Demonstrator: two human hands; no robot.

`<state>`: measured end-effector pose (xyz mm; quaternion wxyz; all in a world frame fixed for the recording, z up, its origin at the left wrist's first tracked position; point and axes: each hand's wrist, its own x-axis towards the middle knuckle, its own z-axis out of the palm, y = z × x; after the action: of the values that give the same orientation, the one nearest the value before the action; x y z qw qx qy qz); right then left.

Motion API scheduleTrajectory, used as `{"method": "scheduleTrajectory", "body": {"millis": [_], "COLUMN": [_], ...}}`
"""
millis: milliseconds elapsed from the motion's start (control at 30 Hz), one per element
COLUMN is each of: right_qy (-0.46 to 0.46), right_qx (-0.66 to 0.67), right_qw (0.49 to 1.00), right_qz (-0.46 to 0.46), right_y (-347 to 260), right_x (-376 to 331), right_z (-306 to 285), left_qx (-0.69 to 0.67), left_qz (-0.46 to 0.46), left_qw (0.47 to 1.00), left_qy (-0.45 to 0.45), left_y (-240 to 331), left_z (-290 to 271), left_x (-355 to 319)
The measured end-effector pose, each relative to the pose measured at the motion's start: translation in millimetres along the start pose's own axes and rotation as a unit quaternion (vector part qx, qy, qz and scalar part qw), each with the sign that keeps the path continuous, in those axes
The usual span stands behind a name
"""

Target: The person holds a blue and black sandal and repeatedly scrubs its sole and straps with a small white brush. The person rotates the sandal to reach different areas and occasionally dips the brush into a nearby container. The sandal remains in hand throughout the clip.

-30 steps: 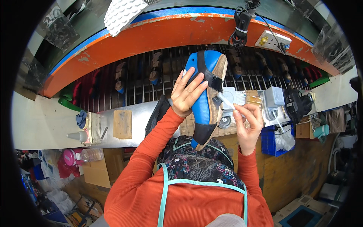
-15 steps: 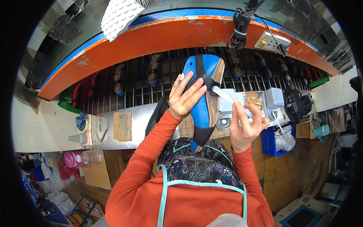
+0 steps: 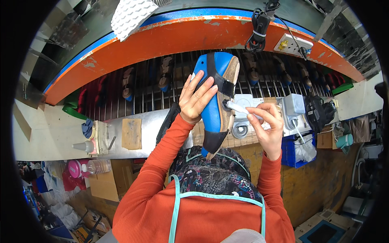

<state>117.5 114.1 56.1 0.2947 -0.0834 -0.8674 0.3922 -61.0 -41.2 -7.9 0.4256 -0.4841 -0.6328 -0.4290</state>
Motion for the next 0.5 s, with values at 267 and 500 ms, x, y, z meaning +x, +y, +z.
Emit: {"method": "scheduleTrajectory", "body": {"millis": [267, 500], "right_qy": [0.028, 0.065], "right_qx": [0.061, 0.091], "right_qw": [0.998, 0.994], "right_qz": [0.002, 0.018], "right_y": [7.9, 8.8], "right_x": [-20.6, -37.8], "right_z": [10.3, 20.3], "left_qx": [0.010, 0.010], "left_qz": [-0.032, -0.053], "left_qw": [0.999, 0.998], "left_qy": [0.013, 0.035], "left_y": [4.1, 3.7], "left_z": [3.4, 12.4], "left_x": [-6.3, -11.4]}}
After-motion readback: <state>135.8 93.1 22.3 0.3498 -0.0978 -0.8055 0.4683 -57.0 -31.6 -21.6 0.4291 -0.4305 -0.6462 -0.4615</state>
